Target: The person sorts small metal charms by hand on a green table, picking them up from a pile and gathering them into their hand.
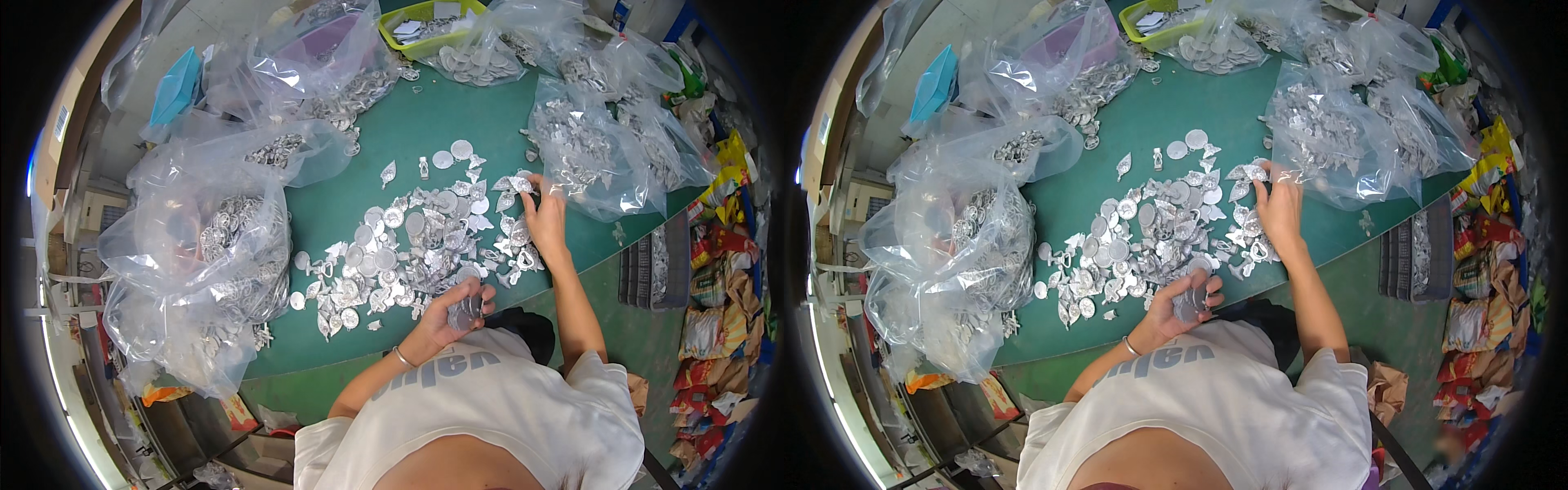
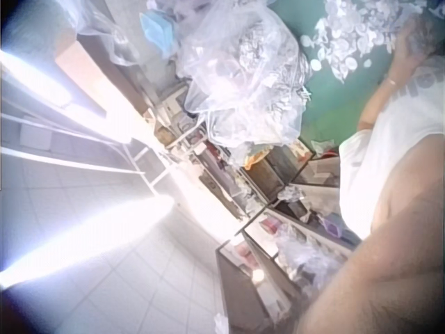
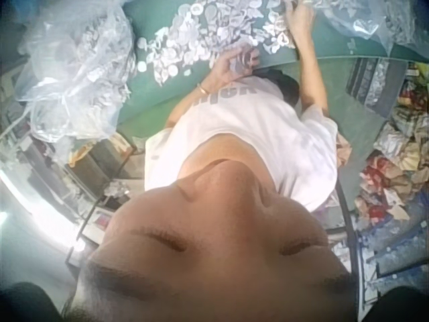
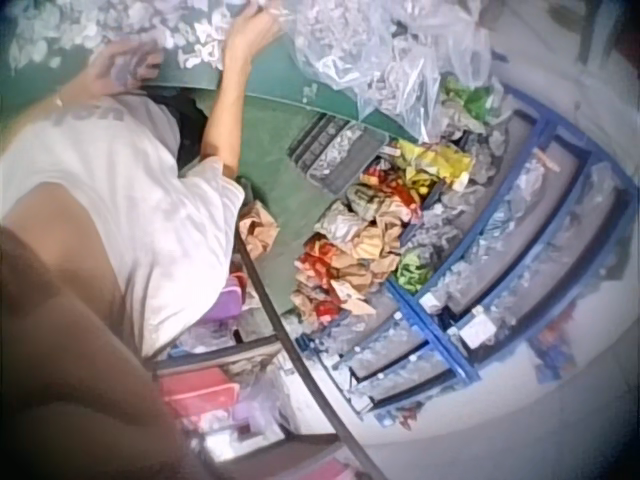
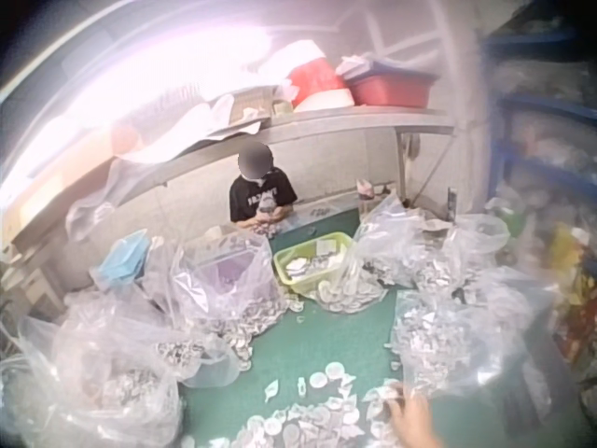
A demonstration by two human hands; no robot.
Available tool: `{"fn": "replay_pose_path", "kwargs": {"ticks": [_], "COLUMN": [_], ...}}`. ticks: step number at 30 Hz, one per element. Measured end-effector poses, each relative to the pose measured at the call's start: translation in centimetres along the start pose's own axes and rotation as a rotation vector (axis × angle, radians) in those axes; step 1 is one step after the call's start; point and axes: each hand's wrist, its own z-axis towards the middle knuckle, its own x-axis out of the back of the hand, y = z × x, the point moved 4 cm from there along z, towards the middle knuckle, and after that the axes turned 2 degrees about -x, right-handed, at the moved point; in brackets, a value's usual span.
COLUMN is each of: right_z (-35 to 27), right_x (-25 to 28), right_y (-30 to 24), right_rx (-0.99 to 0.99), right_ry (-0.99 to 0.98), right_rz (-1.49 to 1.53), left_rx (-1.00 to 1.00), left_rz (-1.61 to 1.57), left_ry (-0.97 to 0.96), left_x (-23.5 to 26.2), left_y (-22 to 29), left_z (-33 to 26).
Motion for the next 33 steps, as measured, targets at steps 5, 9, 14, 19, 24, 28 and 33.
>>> {"fn": "replay_pose_path", "kwargs": {"ticks": [5,9,14,19,24,28,33], "right_z": [-2.0,-2.3,-1.7,-1.3,-1.4,-2.7,-3.6], "right_x": [1.1,0.1,-0.8,0.0,-2.0,-3.5,-3.1], "right_y": [-3.5,-3.9,-3.7,-4.7,-4.6,-7.0,-8.7], "right_rx": [0.218,0.238,0.231,0.235,-0.090,0.238,0.318], "right_ry": [-0.263,-0.303,-0.281,-0.358,-0.660,-0.709,-0.764], "right_rz": [-0.287,-0.302,-0.198,0.229,0.617,0.332,0.123], "left_rx": [0.027,0.032,-0.009,-0.039,-0.041,-0.030,-0.035], "left_rz": [-0.021,-0.074,-0.141,-0.122,-0.103,-0.129,-0.135], "left_ry": [-0.044,-0.012,-0.048,-0.007,-0.002,-0.007,-0.027], "left_x": [0.5,0.6,0.9,1.0,1.3,1.3,1.4], "left_y": [-0.1,-0.2,-0.1,0.0,-0.2,-0.3,-0.2], "left_z": [0.3,0.4,0.1,-0.2,-0.1,-0.2,-0.5]}}
